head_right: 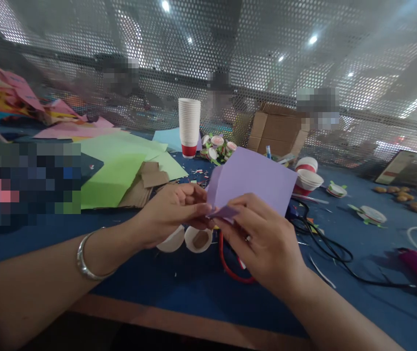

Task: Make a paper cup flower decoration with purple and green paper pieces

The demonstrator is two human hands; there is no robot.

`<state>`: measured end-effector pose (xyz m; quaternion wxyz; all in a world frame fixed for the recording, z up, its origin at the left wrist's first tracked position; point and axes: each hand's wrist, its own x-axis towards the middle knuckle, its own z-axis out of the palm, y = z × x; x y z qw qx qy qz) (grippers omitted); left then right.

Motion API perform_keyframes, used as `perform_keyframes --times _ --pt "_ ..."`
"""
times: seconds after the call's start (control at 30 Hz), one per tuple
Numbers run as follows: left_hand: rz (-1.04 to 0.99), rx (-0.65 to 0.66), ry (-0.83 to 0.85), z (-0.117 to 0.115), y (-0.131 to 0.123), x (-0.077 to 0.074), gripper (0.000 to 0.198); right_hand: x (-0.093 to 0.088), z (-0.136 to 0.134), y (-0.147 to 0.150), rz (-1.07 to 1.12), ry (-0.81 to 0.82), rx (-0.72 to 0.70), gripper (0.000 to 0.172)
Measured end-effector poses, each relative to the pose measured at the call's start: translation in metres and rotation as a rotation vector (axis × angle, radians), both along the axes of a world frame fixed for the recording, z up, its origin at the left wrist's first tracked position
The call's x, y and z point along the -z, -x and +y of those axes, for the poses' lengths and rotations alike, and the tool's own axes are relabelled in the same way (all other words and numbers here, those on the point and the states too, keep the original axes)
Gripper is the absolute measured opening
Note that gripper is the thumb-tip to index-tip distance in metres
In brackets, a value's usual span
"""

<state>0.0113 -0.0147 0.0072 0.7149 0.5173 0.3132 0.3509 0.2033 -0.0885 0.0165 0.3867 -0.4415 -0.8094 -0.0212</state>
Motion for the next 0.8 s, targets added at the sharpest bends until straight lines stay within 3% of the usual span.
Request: perform_keyframes --times 0.1,0.33,0.5,0.8 --pt "0.079 0.021 -0.016 -0.003 0.000 -0.002 0.011 -0.002 0.005 0.002 0.141 0.073 0.097 0.008" --pt "0.091 0.049 -0.043 -0.006 -0.001 -0.001 0.011 0.003 0.012 0.003 0.326 0.359 0.055 0.017" --pt "0.072 0.092 -0.034 -0.009 0.001 -0.001 0.005 0.003 0.012 0.003 0.406 0.396 0.076 0.021" --pt "0.066 0.166 -0.216 -0.008 0.005 0.007 0.014 0.002 0.015 0.003 0.494 0.500 0.068 0.024"
